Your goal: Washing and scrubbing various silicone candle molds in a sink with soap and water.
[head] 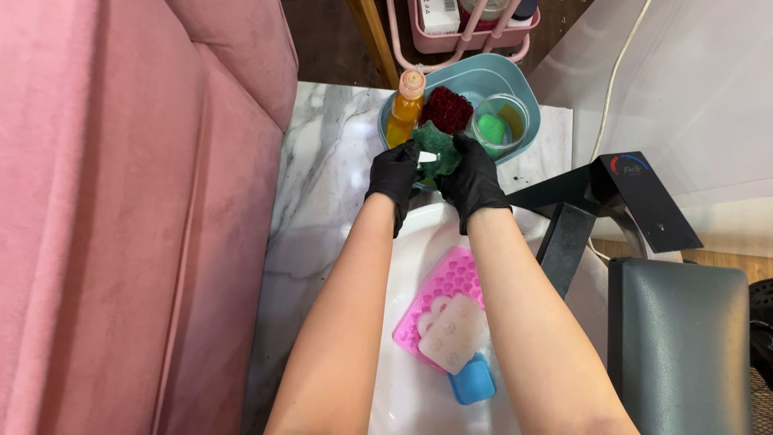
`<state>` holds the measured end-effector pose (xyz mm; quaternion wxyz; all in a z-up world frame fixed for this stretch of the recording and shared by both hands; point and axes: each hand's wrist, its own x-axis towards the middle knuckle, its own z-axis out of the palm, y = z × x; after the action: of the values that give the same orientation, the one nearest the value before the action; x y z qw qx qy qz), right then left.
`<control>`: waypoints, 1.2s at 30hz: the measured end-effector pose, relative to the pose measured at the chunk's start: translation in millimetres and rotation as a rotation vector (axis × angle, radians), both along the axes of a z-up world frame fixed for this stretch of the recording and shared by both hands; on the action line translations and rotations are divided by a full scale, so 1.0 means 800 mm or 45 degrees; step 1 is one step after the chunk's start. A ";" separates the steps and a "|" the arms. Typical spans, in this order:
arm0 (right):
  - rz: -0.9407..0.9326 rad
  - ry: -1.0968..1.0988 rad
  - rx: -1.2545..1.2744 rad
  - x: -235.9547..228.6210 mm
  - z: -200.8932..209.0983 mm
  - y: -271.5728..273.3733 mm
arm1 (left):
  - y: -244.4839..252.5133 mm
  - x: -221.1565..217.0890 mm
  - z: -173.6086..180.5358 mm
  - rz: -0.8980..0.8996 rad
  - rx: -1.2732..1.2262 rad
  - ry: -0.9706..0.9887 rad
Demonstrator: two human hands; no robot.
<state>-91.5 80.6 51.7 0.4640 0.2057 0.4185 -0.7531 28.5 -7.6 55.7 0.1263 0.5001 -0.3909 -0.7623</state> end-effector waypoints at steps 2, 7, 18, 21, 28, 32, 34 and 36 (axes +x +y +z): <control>0.122 0.114 0.014 -0.001 -0.003 -0.001 | 0.000 -0.002 -0.019 -0.021 -0.150 -0.036; 0.049 0.040 0.022 0.002 0.010 -0.005 | -0.007 0.007 -0.008 -0.129 -0.110 0.054; 0.559 0.853 0.263 -0.012 -0.023 0.004 | -0.020 -0.041 -0.111 -0.492 -0.943 -0.308; 0.176 0.280 0.100 -0.007 -0.008 0.004 | -0.018 -0.051 -0.110 -0.471 -0.912 -0.376; -0.088 0.020 -0.058 0.000 0.013 -0.003 | -0.029 -0.035 -0.069 -0.519 -0.667 -0.048; -0.095 -0.054 -0.032 0.000 -0.003 0.007 | -0.027 -0.041 -0.080 -0.552 -0.743 -0.186; 0.381 0.801 0.376 0.000 -0.009 0.011 | -0.026 -0.050 -0.090 -0.561 -0.810 -0.284; 0.852 1.662 0.779 -0.001 -0.006 0.009 | -0.023 -0.060 -0.096 -0.570 -0.881 -0.375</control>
<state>-92.5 87.5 46.5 0.2495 -0.2956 0.8339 -0.3936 -19.2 -26.0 -20.9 0.0610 0.4345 -0.7360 -0.5155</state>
